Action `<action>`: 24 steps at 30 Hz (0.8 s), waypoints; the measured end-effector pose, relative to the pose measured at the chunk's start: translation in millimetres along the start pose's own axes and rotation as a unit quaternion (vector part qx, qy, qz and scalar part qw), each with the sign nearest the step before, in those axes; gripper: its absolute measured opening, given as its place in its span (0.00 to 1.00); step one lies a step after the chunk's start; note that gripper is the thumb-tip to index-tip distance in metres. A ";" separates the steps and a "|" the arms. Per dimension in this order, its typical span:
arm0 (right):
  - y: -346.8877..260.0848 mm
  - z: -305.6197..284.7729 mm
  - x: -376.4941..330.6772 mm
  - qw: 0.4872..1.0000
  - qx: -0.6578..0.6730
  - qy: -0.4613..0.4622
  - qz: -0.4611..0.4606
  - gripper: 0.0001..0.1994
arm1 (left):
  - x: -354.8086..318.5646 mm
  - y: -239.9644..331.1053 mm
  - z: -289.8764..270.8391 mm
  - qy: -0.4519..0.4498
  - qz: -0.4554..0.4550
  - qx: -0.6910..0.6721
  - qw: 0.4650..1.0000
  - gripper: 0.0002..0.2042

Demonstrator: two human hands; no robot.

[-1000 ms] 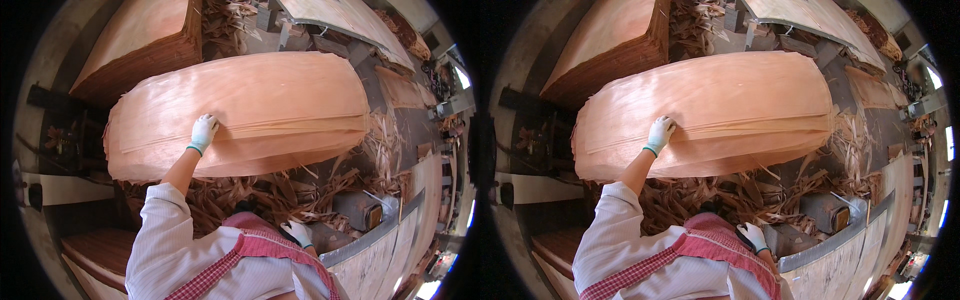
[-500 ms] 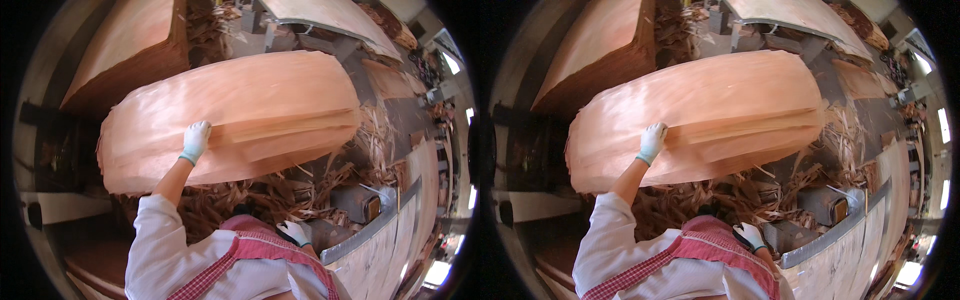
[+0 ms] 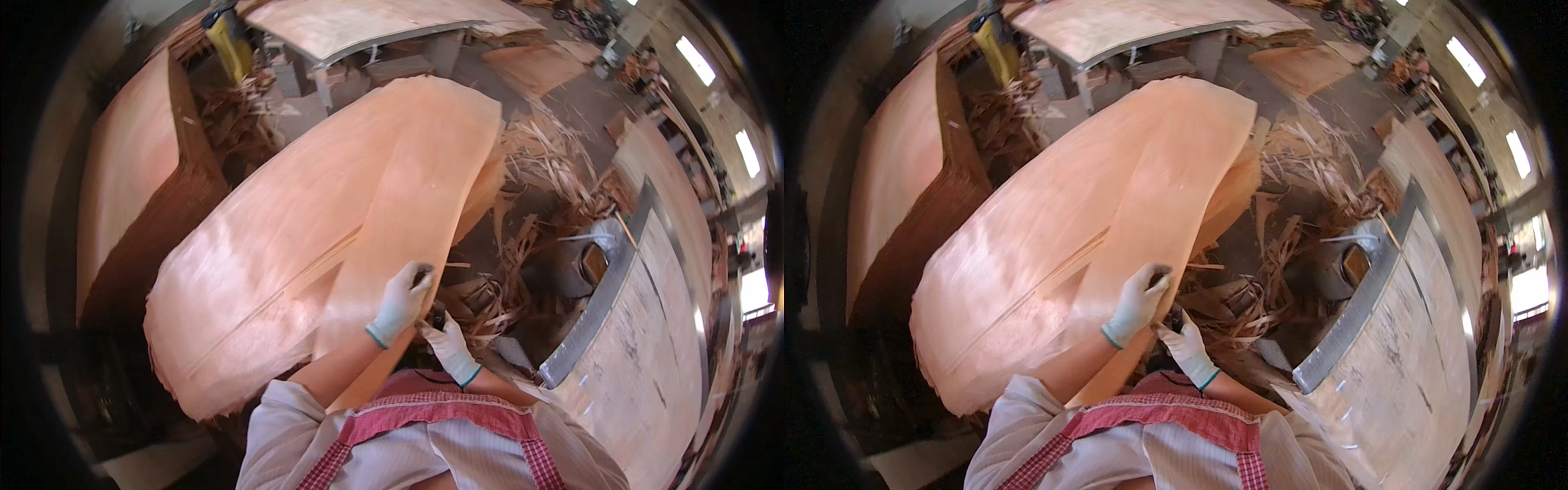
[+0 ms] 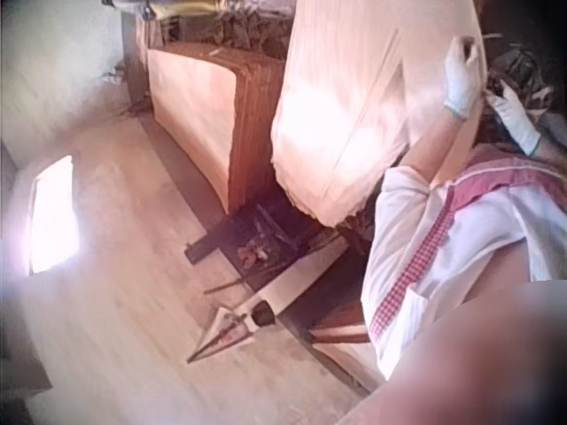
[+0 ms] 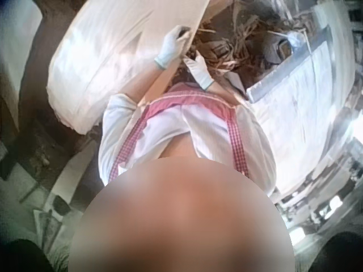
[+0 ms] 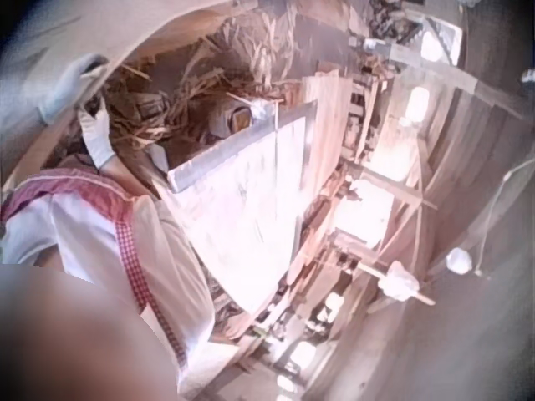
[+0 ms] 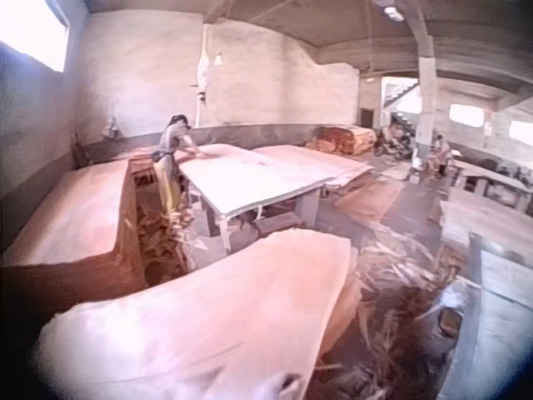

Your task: The person peels thin wood veneer sheets from a large curved surface using a small knife and a long stick. They lift and remove the veneer in sections, then stack the peeled sheets on a nearby table.

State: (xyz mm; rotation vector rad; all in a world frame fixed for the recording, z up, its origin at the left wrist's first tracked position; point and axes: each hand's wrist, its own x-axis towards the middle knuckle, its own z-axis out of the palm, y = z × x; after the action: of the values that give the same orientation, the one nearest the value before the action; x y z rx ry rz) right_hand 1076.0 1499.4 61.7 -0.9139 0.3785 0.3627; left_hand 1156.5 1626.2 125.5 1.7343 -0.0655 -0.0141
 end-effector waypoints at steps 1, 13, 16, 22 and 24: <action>-8.2 13.4 -7.3 0.995 0.086 0.033 -0.030 0.13 | 6.7 3.0 13.3 -0.016 0.004 -0.020 1.000 0.10; -270.8 -117.6 -130.9 0.816 -0.408 0.280 -0.299 0.10 | 63.1 99.8 110.5 -0.065 0.148 -0.133 0.978 0.17; -347.4 -155.3 -244.1 0.799 -0.447 0.326 -0.236 0.13 | 82.0 70.4 113.7 -0.096 -0.039 -0.145 0.984 0.22; -403.2 -201.0 -484.7 0.663 -0.513 0.432 -0.332 0.11 | 26.8 123.7 257.4 -0.304 -0.321 -0.415 0.795 0.38; -410.4 -212.9 -550.5 0.651 -0.540 0.452 -0.285 0.11 | 2.5 147.4 327.1 -0.328 -0.377 -0.478 0.722 0.44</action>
State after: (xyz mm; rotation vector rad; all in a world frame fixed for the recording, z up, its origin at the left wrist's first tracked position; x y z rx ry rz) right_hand 747.5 1017.8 482.5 -2.3418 0.7735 -0.6206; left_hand 1138.4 1279.8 217.3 0.5336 0.1232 -1.0909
